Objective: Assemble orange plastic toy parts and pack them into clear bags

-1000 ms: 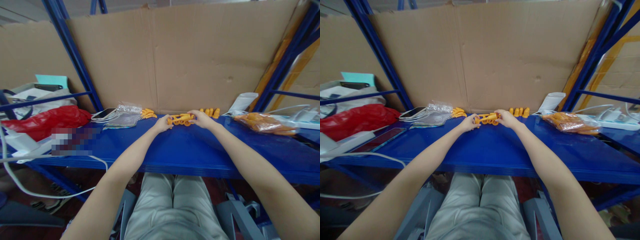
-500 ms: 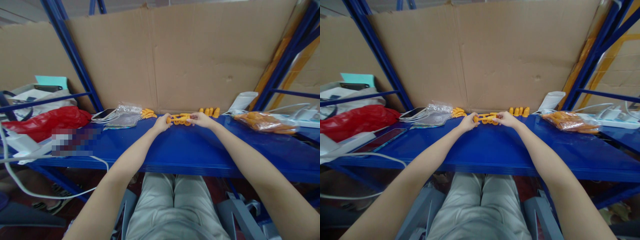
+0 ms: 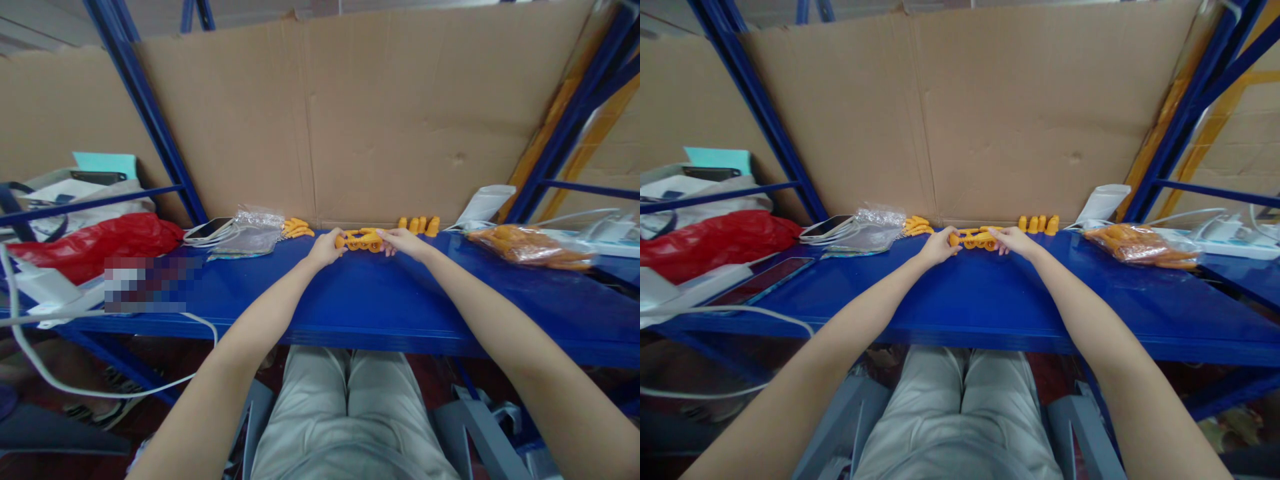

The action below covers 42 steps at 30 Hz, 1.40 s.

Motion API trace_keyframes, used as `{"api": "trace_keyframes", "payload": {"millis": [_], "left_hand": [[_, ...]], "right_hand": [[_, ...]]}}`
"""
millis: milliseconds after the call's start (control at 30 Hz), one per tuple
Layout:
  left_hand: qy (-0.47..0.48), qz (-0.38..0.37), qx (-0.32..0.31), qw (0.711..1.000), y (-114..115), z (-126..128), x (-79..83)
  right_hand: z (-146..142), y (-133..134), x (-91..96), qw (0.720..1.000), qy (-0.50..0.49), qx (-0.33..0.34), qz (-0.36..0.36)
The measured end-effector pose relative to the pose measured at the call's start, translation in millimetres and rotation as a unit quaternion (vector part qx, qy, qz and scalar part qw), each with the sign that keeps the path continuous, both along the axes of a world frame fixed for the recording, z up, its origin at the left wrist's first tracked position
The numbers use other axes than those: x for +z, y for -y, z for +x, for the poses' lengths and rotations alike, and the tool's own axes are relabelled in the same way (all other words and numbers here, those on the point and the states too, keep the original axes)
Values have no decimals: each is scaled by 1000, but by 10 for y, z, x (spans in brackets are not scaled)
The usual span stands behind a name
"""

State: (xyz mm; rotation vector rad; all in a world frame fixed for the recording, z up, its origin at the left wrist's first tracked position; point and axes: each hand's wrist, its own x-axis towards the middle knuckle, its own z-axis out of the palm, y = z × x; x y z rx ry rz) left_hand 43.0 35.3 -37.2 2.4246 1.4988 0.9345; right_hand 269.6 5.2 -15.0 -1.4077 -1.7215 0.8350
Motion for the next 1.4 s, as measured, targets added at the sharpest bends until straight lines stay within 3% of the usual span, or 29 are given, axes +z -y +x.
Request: {"api": "trace_keyframes", "payload": {"millis": [533, 800, 1033, 1400], "left_hand": [[35, 4, -5, 999, 17, 8, 15], [38, 17, -27, 999, 5, 6, 8], [33, 16, -30, 999, 5, 4, 8], [47, -2, -30, 998, -26, -30, 9]], "right_hand": [[17, 31, 5, 996, -87, 27, 0], [-37, 93, 58, 998, -28, -29, -47], [-38, 44, 21, 998, -26, -34, -50], [1, 94, 63, 992, -98, 36, -65]]}}
